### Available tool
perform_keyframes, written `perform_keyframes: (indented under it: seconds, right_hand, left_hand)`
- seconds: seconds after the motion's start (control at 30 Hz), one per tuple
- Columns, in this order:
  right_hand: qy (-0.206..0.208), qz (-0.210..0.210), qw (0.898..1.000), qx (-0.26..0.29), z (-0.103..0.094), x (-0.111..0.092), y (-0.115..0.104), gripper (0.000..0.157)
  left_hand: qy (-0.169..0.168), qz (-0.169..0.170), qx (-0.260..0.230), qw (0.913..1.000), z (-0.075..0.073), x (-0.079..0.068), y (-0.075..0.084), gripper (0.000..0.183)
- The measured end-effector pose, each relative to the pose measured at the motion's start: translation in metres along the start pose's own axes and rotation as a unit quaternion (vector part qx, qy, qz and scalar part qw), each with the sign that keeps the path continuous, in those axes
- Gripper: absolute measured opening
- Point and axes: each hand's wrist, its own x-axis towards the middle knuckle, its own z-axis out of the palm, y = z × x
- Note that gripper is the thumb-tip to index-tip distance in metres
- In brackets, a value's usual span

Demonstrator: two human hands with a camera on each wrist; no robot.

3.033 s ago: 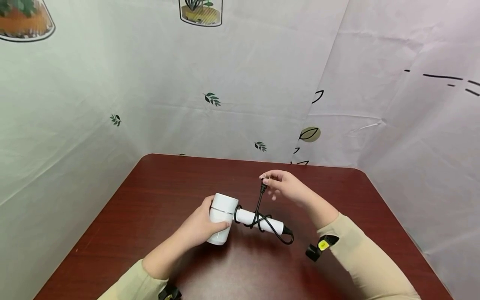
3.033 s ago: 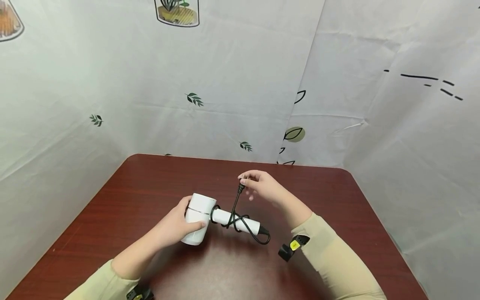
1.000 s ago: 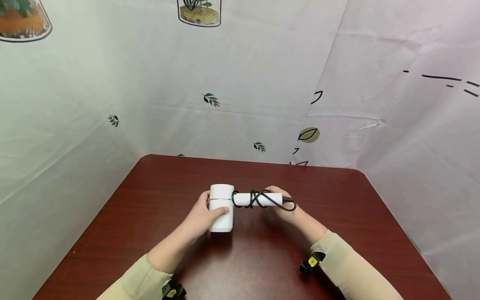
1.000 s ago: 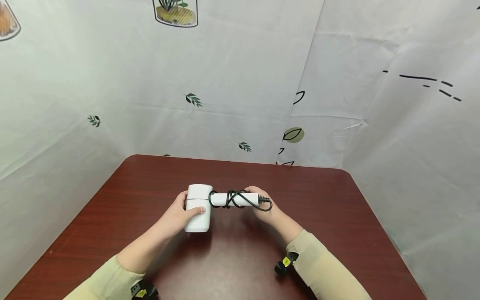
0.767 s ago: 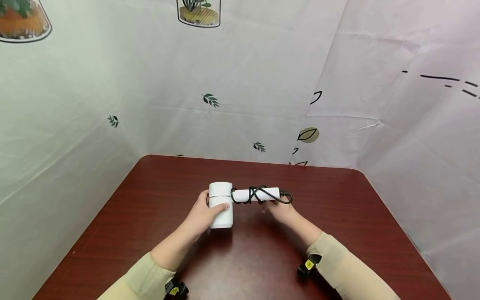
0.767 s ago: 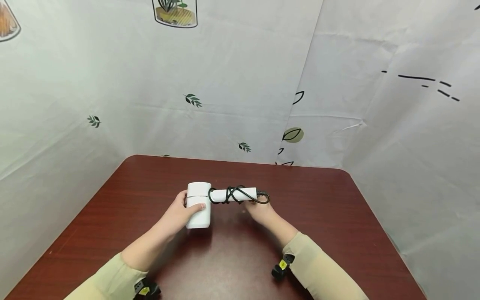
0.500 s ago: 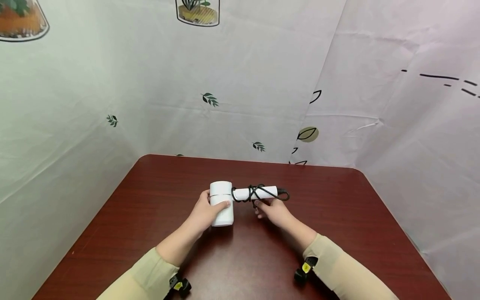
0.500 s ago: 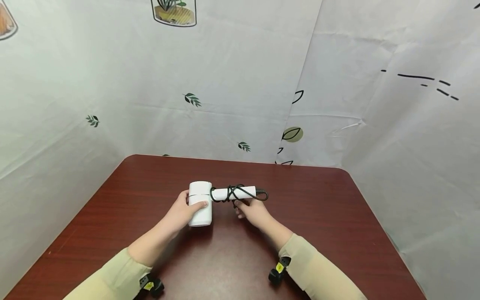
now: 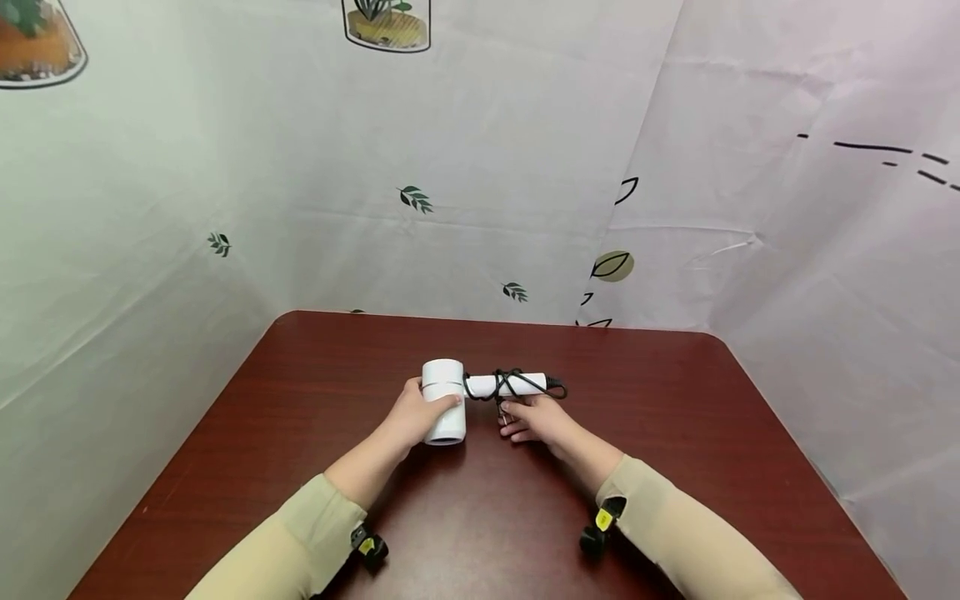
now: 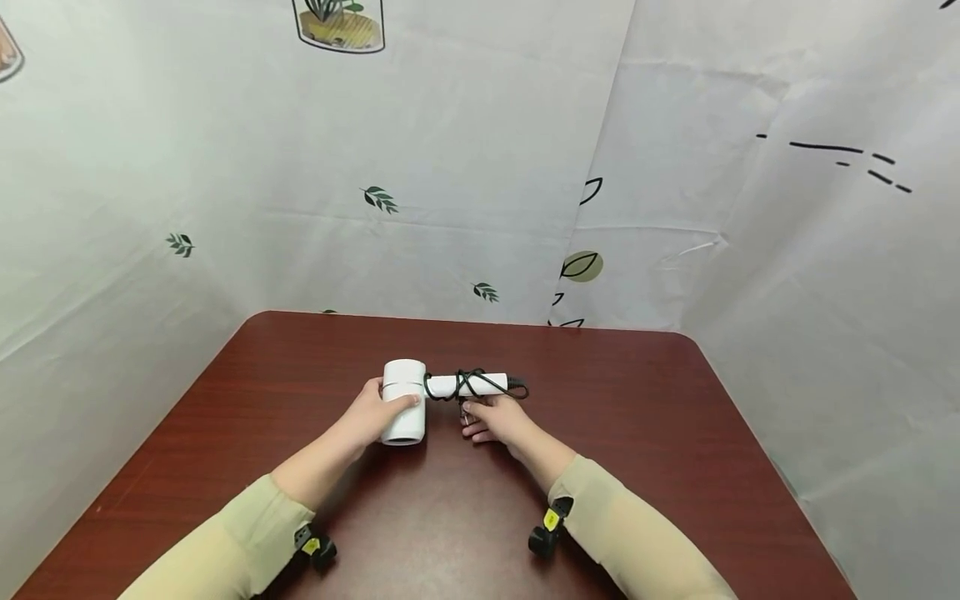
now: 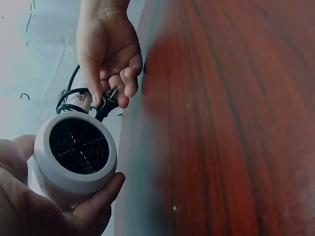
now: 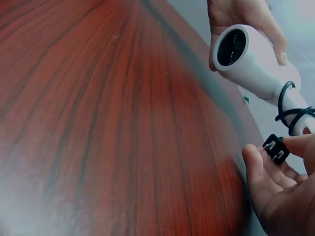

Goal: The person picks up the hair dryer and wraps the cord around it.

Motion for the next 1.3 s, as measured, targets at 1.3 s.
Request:
perform_keyframes:
  seconds: [1.3]
  right_hand:
    - [0.107, 0.037, 0.992, 0.058, 0.006, 0.020, 0.000, 0.020]
  left_hand:
    - [-0.058, -0.046, 0.079, 0.9941, -0.008, 0.044, 0.006, 0.064]
